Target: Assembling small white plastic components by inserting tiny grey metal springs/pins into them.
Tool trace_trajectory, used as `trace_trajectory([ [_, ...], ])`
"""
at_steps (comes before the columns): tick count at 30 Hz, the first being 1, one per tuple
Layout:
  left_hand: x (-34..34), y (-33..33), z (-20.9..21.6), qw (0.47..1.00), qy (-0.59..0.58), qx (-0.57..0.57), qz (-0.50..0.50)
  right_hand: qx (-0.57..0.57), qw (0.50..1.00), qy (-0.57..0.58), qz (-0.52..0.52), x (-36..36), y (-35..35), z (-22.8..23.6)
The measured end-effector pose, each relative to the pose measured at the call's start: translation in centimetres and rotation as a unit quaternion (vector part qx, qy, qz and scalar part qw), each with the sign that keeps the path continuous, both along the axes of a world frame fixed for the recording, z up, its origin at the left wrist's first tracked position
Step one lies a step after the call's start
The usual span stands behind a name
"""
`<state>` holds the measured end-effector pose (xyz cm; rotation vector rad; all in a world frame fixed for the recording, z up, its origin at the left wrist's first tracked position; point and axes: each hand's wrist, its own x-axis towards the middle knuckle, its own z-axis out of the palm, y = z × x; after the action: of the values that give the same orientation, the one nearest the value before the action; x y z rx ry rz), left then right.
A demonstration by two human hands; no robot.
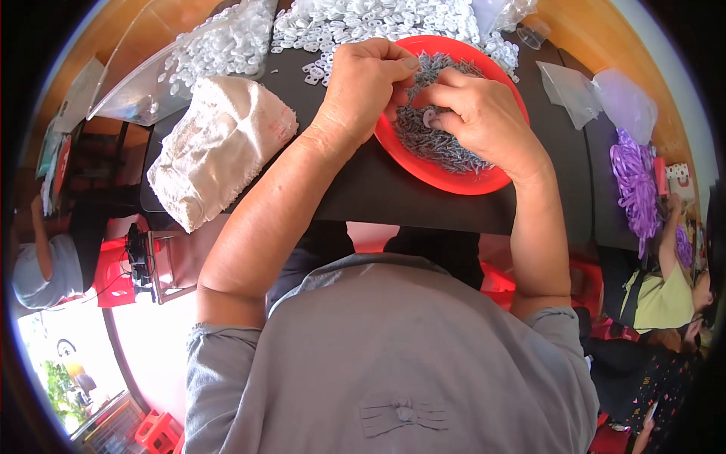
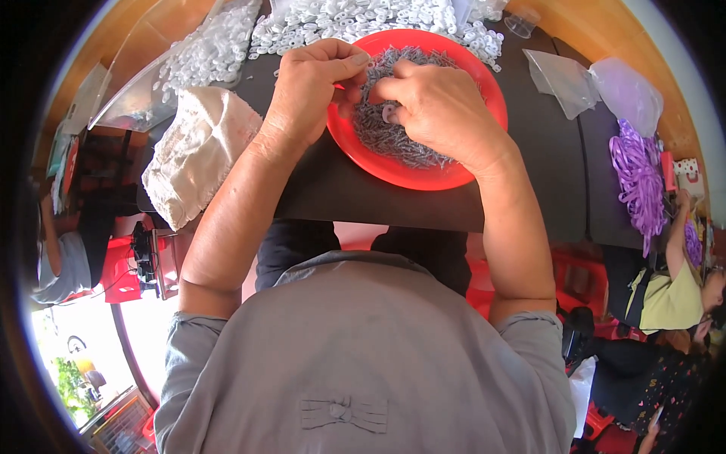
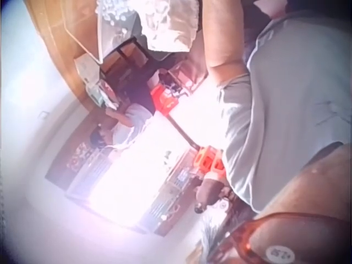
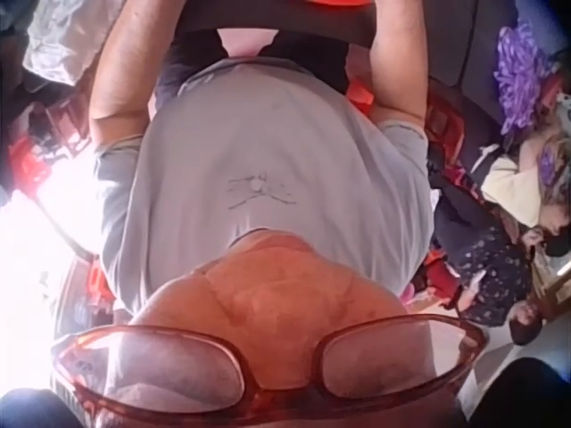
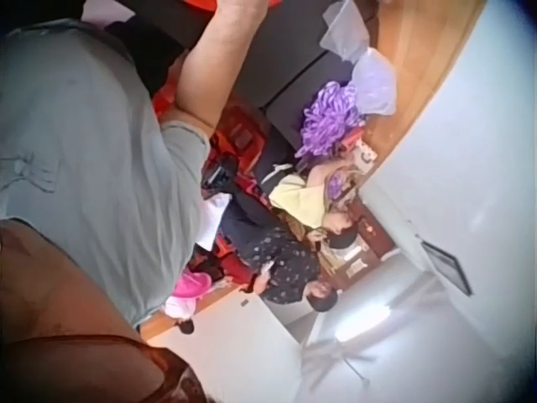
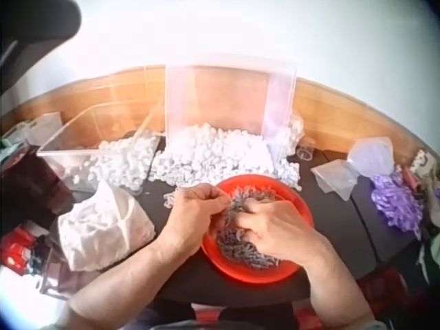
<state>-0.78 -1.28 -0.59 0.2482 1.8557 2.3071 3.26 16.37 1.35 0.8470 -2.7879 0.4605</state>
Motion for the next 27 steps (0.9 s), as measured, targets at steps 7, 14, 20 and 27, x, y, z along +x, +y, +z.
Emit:
trace_trajectory([
  [7, 0.0, -0.1, 0.1, 0.999, 0.006, -0.045, -0.011, 0.001, 1.000, 0.010, 0.018, -0.5, 0.6, -0.6],
  [14, 0.3, 1.0, -0.3, 0.983, -0.023, 0.180, -0.006, -0.302, 0.948, -0.094, 0.043, 0.0, -0.3, 1.2],
  [20, -0.1, 1.5, -0.5, 0.946, -0.125, 0.296, -0.044, -0.308, 0.949, -0.051, 0.051, -0.4, -1.1, 0.1],
  [27, -0.1, 2.8, 1.5, 0.932, -0.176, 0.315, -0.020, -0.320, 0.945, 0.001, 0.068, -0.2, -1.7, -0.3],
])
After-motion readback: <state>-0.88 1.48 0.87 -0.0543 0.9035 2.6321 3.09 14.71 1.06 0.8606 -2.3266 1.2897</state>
